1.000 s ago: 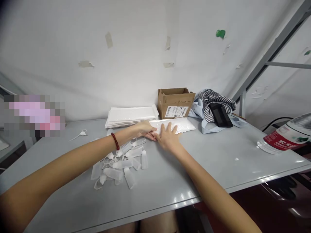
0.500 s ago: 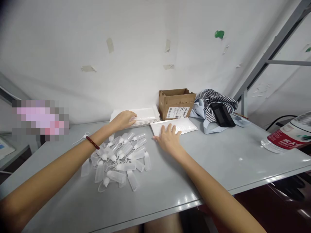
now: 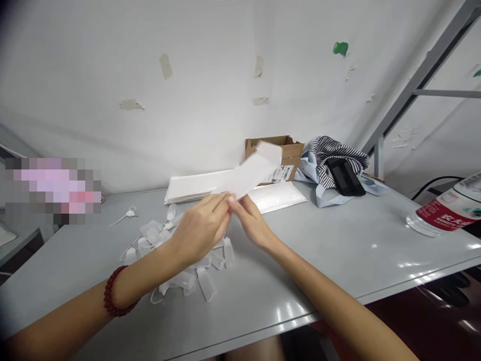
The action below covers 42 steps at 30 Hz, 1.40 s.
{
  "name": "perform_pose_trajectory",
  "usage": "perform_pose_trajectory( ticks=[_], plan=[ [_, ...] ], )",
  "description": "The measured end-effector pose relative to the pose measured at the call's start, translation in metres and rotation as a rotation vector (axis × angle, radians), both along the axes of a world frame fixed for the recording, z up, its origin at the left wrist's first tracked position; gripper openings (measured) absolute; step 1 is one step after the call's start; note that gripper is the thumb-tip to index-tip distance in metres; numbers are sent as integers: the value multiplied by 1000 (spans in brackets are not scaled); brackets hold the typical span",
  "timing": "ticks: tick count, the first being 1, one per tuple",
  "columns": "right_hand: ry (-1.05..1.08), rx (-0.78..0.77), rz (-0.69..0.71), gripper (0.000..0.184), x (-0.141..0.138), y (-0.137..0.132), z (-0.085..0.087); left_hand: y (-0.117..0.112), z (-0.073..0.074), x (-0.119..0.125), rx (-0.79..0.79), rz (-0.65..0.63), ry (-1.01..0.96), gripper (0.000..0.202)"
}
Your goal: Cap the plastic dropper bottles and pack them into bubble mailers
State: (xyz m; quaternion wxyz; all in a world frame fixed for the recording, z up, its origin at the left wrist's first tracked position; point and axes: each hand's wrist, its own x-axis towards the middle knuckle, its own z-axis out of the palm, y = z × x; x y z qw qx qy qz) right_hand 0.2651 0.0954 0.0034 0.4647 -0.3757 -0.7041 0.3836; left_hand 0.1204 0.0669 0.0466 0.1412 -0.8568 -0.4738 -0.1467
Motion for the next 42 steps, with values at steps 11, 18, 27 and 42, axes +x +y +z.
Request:
perform_pose_trajectory(
  ticks=[11,18,27,42],
  plan=[
    [186,-490,149,42,51,15,36,-12,14,-33,-176,76,-956,61],
    [-461,-196,250,33,40,10,30,-17,-8,-71,-845,249,-1305,34],
    [-840,688,14,90,-6,-21,10,-37,-34,-52,-885,201,-1504,36],
    [-886,641,-39,75,-2,-24,8,-36,-21,-73,-802,54,-971,25]
  ],
)
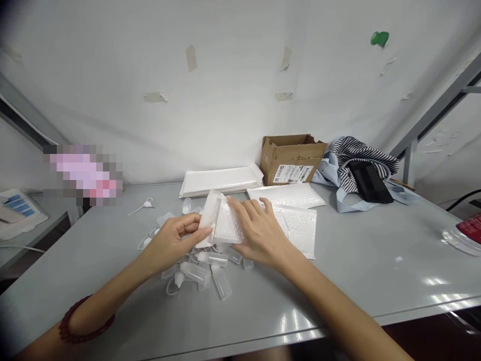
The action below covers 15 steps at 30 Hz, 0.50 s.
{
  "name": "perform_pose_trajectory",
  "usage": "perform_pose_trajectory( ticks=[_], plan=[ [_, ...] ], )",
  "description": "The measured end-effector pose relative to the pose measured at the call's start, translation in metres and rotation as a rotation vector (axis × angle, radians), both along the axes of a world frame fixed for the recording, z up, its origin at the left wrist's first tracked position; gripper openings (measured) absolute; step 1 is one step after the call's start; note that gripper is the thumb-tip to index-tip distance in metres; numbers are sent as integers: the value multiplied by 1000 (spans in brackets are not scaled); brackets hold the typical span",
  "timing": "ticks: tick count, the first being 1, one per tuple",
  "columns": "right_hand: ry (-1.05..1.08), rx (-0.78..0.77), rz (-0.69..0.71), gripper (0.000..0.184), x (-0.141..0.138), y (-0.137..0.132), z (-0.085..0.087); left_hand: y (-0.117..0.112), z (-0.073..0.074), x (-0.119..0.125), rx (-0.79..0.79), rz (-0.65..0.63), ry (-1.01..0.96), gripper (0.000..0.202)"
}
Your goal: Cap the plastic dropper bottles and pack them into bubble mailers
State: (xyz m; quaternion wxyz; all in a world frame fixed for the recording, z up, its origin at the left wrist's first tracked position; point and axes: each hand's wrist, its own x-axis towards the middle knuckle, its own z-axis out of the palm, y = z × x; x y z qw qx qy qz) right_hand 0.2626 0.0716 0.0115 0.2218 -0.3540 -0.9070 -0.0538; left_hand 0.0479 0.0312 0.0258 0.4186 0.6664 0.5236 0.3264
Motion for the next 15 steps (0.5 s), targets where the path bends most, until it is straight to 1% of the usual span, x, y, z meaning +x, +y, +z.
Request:
perform_pose_trajectory(
  ticks=[2,4,6,9,11,15],
  plan=[
    [20,-4,-36,71,5,5,1,1,3,-9,97,-150,209,25],
    [50,-22,-76,69,10,10,3,2,3,-16,143,-300,340,26],
    [70,-59,-103,67,14,14,3,2,1,-19,173,-367,404,22],
    [61,-119,-109,62,17,17,2,1,-3,-18,206,-374,445,8],
    [38,-154,-104,59,16,18,0,1,-3,-17,217,-365,437,4],
    [-20,-207,-95,58,15,17,-2,3,6,-19,165,-313,332,7]
  ],
)
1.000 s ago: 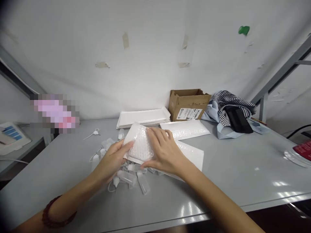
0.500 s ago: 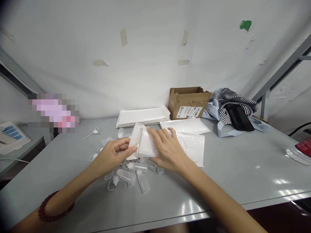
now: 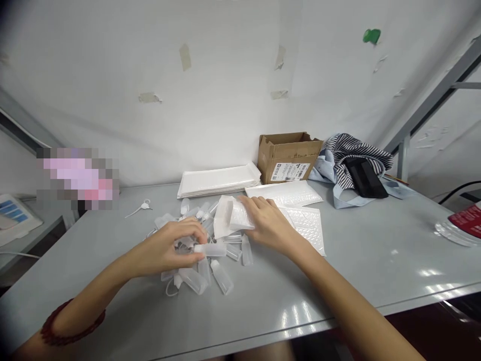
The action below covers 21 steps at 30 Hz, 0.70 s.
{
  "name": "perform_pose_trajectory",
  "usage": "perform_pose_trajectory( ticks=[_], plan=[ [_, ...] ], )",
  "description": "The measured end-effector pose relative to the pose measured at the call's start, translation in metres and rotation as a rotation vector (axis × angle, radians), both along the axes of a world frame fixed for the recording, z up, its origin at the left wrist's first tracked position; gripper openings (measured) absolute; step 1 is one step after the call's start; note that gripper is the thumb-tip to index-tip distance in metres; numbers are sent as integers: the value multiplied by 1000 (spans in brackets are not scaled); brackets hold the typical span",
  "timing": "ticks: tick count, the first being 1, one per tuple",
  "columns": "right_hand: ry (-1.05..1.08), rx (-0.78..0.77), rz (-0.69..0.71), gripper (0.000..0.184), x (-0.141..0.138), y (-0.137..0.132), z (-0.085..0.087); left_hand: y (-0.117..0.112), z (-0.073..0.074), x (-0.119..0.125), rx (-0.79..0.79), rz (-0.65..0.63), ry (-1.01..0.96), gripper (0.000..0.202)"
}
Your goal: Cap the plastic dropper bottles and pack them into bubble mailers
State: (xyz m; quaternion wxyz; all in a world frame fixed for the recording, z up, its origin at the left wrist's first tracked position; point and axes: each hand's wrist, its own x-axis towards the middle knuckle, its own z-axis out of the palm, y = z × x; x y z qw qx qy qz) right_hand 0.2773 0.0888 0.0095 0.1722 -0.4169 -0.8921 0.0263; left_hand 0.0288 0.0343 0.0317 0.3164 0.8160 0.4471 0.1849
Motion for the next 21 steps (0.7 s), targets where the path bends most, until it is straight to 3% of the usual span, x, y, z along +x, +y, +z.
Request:
perform_pose_trajectory(
  ticks=[2,4,7,10,13,18,21],
  plan=[
    [3,-11,21,57,-1,-2,1,2,3,-1,-22,78,-48,11],
    [24,-14,57,55,-2,-4,3,4,1,-1,56,180,-56,15],
    [35,1,107,55,-4,-9,4,5,-11,2,323,260,-37,13],
    [19,8,134,59,-8,-13,2,4,-24,7,582,257,-57,13],
    [17,0,164,62,-12,-15,0,1,-34,13,746,251,-57,12],
    [61,13,176,64,-14,-17,-2,0,-34,20,807,139,-210,14],
    [55,22,131,62,-13,-14,-1,2,-18,10,699,230,-301,12]
  ],
)
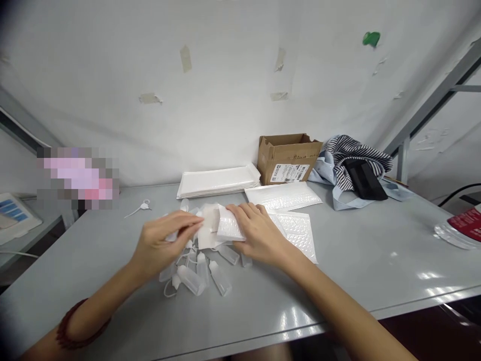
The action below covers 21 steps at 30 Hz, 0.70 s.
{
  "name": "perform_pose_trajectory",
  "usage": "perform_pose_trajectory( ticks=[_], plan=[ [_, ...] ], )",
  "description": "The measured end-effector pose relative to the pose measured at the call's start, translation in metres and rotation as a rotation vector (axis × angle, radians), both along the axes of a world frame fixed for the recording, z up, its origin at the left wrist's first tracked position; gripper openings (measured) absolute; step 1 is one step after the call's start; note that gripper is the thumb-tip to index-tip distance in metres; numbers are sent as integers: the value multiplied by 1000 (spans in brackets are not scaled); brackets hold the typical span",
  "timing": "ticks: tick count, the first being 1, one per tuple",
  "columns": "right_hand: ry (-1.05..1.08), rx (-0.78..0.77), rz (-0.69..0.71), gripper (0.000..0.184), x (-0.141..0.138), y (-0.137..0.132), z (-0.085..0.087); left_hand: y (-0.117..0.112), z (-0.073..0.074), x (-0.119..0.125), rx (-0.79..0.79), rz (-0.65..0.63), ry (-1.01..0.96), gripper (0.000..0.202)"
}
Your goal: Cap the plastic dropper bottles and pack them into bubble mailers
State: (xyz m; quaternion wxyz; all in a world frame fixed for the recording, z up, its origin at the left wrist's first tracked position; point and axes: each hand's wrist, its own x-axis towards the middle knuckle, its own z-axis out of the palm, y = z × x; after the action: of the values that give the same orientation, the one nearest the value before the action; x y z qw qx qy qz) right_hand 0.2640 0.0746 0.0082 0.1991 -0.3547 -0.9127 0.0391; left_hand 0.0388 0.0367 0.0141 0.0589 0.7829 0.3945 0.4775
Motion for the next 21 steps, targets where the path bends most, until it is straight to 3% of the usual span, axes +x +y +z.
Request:
perform_pose_trajectory(
  ticks=[3,5,7,9,14,18,21],
  plan=[
    [-15,85,-100,61,2,6,-1,1,23,-21,-422,21,125,16],
    [1,160,-164,62,4,10,-3,-1,35,-33,-685,-162,366,18],
    [28,207,-205,62,6,12,-5,-4,41,-38,-809,-328,538,30],
    [44,225,-225,61,7,13,-6,-8,40,-36,-855,-362,619,34],
    [30,186,-201,61,5,13,-9,-10,29,-23,-811,-287,636,12],
    [7,170,-163,61,3,11,-11,-4,33,-23,-830,-352,432,13],
    [3,169,-128,62,2,8,-11,-1,38,-24,-901,-267,186,22]
  ],
)
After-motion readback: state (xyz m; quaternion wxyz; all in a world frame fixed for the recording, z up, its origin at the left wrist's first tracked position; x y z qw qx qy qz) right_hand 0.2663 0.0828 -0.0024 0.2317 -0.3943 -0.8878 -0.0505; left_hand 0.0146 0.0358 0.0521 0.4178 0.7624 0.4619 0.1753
